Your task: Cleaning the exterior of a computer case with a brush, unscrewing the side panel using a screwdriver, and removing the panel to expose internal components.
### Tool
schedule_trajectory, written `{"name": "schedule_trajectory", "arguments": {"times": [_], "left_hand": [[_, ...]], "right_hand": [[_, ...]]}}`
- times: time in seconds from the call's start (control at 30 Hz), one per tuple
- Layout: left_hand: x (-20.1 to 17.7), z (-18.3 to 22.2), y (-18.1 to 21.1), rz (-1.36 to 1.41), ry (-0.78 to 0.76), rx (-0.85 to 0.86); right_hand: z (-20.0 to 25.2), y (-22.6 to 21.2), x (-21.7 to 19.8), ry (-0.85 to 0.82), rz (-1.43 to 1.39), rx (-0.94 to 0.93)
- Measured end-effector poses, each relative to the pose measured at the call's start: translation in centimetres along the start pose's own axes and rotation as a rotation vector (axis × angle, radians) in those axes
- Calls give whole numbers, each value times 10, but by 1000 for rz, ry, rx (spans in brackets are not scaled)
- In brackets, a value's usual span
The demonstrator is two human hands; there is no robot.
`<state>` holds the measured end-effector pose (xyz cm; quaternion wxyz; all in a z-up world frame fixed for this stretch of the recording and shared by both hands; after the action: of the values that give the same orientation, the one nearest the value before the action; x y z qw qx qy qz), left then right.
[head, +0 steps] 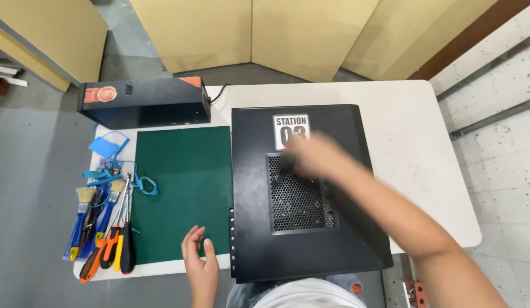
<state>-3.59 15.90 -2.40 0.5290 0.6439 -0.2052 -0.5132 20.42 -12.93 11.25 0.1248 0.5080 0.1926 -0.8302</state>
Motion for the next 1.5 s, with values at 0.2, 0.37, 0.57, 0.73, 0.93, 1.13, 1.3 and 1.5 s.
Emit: {"name": "schedule_trajectory", "arguments": {"times": [0.2,0.37,0.57,0.73,0.93,1.13,1.3,1.5], "left_hand": [[12,-3,21,-15,-62,95],[28,-2,28,-45,-111,153],[59,8,47,-162,-190,170],[77,21,58,-278,-149,351],[82,25,67,-398,-108,477],[85,26,66,-461,-82,538],[86,23,59,-457,-89,528],[86,23,56,-451,-106,458]], "right_hand": [[82,-21,24,-77,-802,-597],[84,79,43,330,-136,66],[202,-55,77,-43,-658,-685],[209,140,81,99,-417,348],[234,31,117,-93,-582,-182],[213,174,90,284,-149,324],[215,23,106,-398,-603,-354],[51,219,18,296,-380,-176]]}}
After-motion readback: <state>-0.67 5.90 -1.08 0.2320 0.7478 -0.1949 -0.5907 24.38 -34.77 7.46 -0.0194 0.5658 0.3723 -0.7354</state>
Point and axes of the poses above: each hand's wrist, its own z-axis away from the middle knuckle, its own x-axis out of the palm, y = z × x, the point moved 8 cm from there along -z, towards the middle knuckle, and after that the axes turned 3 degrees about -z, right-handed, at the moved point
